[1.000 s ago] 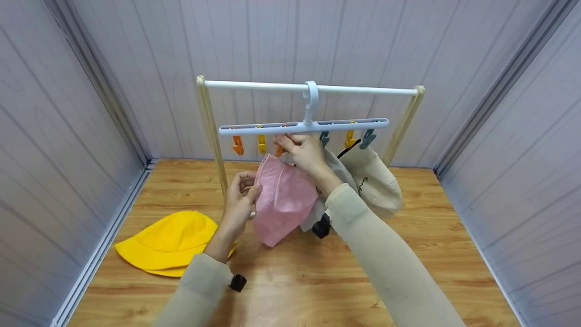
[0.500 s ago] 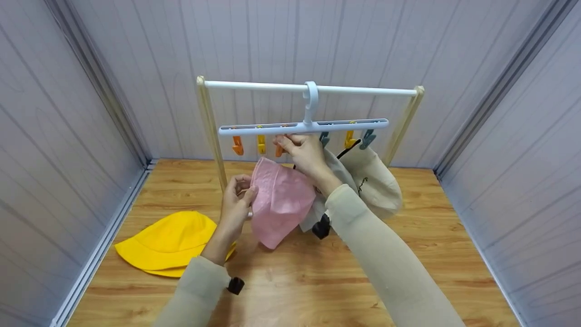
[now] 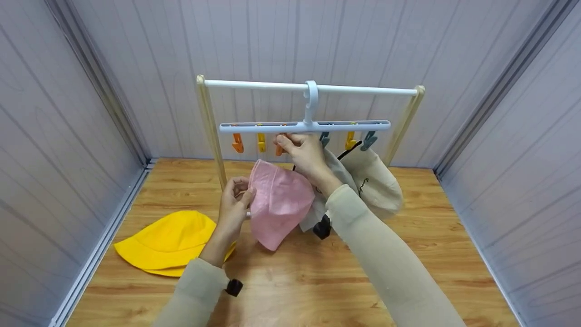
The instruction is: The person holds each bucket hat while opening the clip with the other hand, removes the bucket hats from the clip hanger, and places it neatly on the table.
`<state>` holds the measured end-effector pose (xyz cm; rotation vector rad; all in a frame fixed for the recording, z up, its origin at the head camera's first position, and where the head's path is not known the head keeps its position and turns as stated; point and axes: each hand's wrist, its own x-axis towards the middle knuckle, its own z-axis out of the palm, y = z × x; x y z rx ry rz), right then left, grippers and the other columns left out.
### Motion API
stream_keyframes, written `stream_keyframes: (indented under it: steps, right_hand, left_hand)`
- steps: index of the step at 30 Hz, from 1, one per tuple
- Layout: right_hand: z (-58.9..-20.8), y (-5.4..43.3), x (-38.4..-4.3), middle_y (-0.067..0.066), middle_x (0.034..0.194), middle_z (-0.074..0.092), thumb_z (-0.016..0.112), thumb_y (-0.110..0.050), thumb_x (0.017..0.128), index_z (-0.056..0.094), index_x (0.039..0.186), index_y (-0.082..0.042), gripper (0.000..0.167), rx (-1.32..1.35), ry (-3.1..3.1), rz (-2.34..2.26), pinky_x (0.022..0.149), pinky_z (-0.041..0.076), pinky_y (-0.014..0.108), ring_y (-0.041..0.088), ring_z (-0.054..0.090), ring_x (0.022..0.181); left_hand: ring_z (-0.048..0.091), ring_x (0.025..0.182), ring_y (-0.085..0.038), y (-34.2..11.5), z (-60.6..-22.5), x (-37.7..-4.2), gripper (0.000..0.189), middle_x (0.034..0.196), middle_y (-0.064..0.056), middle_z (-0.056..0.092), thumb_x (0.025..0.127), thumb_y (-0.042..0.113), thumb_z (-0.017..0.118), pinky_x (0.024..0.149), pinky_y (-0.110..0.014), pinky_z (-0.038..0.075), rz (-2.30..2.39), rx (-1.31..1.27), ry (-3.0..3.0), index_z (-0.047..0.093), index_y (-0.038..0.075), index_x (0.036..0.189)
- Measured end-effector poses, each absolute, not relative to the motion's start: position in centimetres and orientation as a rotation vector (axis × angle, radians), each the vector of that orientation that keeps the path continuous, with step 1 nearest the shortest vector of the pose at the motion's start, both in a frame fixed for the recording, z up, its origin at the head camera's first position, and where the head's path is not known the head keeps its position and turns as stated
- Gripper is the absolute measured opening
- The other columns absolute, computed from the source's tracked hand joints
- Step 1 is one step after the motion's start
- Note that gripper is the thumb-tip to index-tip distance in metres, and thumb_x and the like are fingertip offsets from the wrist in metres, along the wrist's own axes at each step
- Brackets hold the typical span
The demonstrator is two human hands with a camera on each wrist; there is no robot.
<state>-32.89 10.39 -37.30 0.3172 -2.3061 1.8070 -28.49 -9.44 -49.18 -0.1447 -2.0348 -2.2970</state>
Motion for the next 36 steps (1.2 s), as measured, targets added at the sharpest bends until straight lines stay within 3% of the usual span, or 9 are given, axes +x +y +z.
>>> stream_keyframes:
  steps: [14, 27, 36]
  right_hand:
    - [-37.29, 10.43, -32.84, 0.008, 0.088, 0.075, 0.068, -0.027, 0.105, 0.081, 0.109, -0.007, 0.024, 0.326, -2.323, 1.778, 0.095, 0.058, 0.035, 0.020, 0.073, 0.090]
    - [-37.28, 10.54, -32.66, 0.007, 0.097, 0.076, 0.068, -0.031, 0.105, 0.080, 0.117, -0.011, 0.026, 0.304, -2.358, 1.773, 0.097, 0.057, 0.036, 0.020, 0.074, 0.096]
    - [-37.18, 10.46, -32.53, 0.009, 0.101, 0.077, 0.071, -0.028, 0.104, 0.077, 0.122, -0.005, 0.030, 0.300, -2.350, 1.831, 0.104, 0.055, 0.046, 0.022, 0.073, 0.100]
  left_hand:
    - [0.060, 0.106, -0.026, -9.56, -49.21, -28.51, 0.022, 0.122, -0.014, 0.058, 0.108, 0.005, 0.060, 0.084, -0.026, 0.055, -2.280, -0.134, -2.050, 0.053, 0.008, 0.129]
    - [0.061, 0.106, -0.025, -9.55, -49.06, -28.37, 0.021, 0.122, -0.014, 0.059, 0.108, 0.004, 0.059, 0.084, -0.027, 0.054, -2.281, -0.141, -2.030, 0.054, 0.008, 0.128]
    - [0.063, 0.100, -0.022, -9.25, -49.12, -28.40, 0.022, 0.118, -0.014, 0.062, 0.105, -0.001, 0.061, 0.080, -0.025, 0.054, -2.308, -0.156, -1.954, 0.054, 0.004, 0.126]
